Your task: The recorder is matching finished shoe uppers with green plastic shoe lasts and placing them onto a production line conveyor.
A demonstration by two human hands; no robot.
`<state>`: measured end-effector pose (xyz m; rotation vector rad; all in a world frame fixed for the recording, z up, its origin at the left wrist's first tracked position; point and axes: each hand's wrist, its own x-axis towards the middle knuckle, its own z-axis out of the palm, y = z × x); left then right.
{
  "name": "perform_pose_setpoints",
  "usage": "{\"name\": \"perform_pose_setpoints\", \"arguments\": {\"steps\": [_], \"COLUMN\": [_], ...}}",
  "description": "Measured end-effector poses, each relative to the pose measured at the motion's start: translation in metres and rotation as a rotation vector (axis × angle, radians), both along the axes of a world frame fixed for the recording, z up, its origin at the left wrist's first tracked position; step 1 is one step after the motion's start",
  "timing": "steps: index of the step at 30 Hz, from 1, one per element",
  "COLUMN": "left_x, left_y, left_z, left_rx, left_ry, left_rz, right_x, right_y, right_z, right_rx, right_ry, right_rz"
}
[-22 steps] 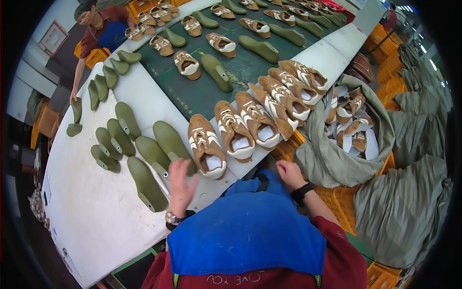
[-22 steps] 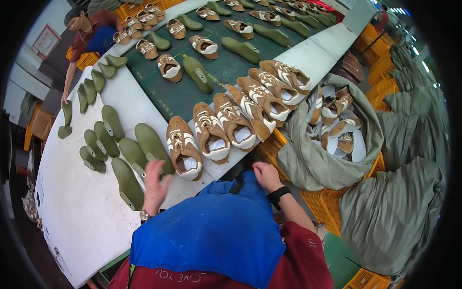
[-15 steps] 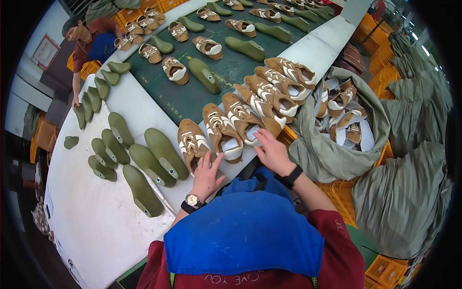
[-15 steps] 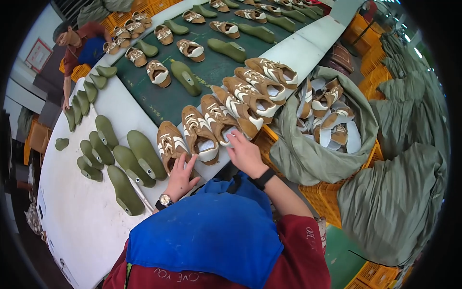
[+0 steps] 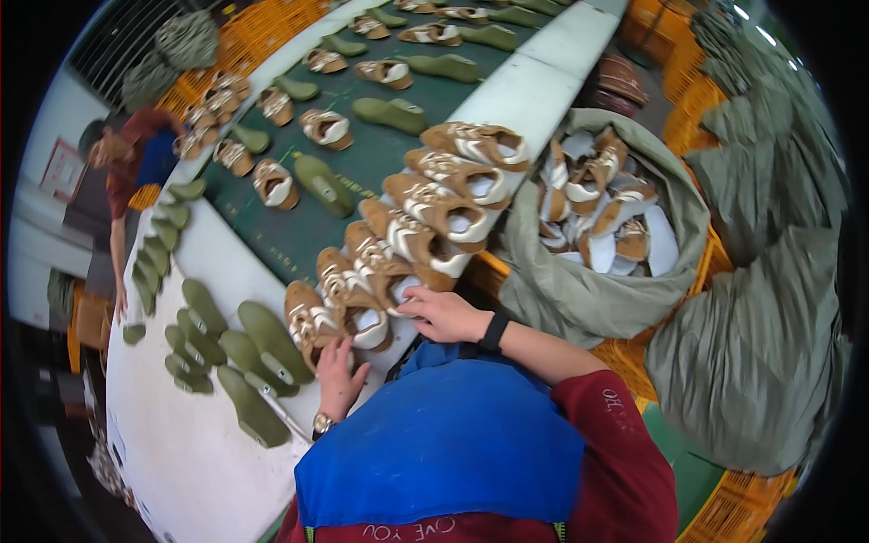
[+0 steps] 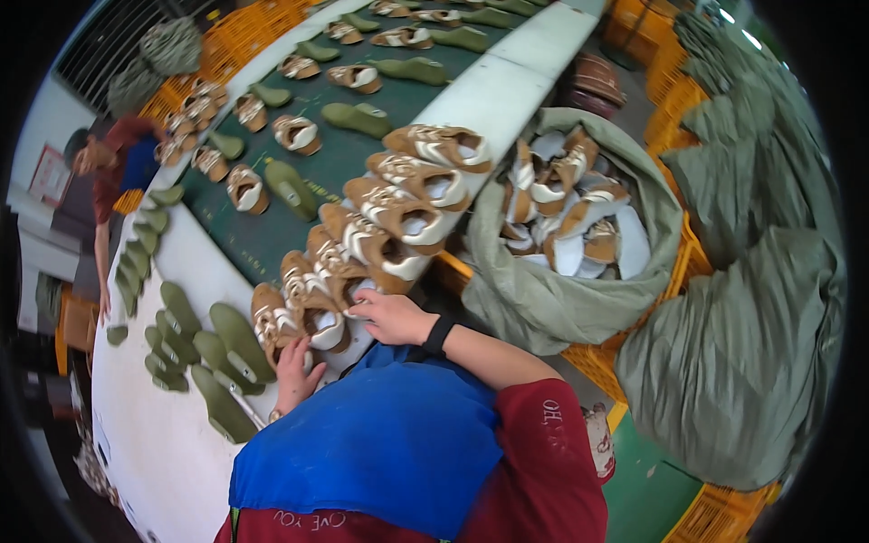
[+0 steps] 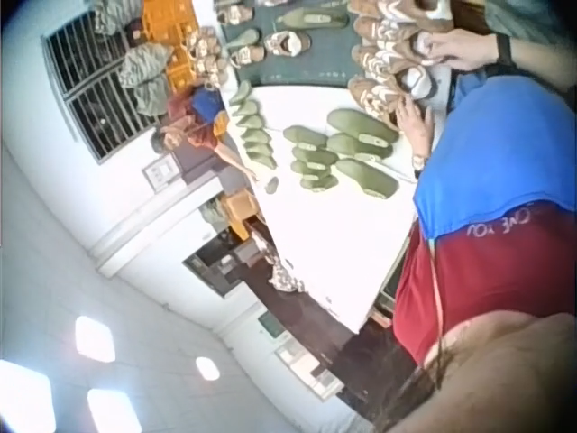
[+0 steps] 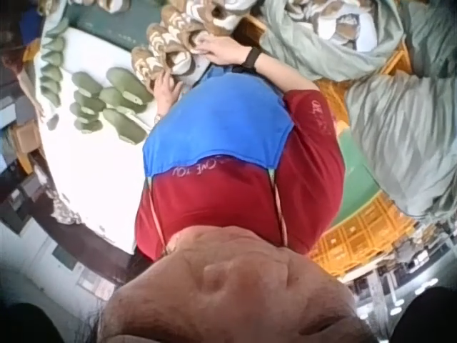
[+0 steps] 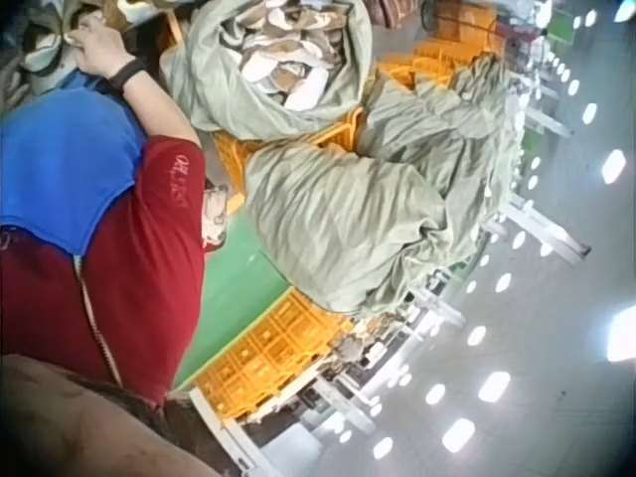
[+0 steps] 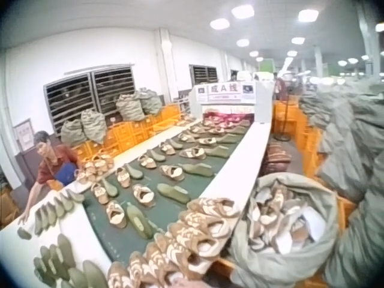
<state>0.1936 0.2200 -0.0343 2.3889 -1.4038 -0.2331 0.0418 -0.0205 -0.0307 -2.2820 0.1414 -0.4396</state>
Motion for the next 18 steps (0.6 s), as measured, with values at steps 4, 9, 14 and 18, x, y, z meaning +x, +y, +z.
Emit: {"name": "perform_pose_setpoints", "arguments": {"steps": [4, 9, 14, 18], "left_x": [-0.019, -0.052, -0.087, -0.101], "left_y": [-0.04, -0.135, -0.247, -0.345], "left_z": [0.046, 0.108, 0.127, 0.045], "left_rx": [-0.18, -0.194, 0.208, 0.372], "left_ry": [0.087, 0.48, 0.867, 0.944], "left_rz": [0.068, -0.254, -0.708, -0.481], "right_x": [-0.078, -0.21, -0.256, -0.25], "right_y": [-0.055, -0.107, -0.129, -0.123], "right_z": [0.033, -0.077, -0.092, 0.008], "right_rx": [0.129, -0.552, 0.723, 1.085], "right_ry": [0.049, 0.305, 0.235, -0.201], "right_rz": [-0.404, -0.986, -1.022, -0.913]}}
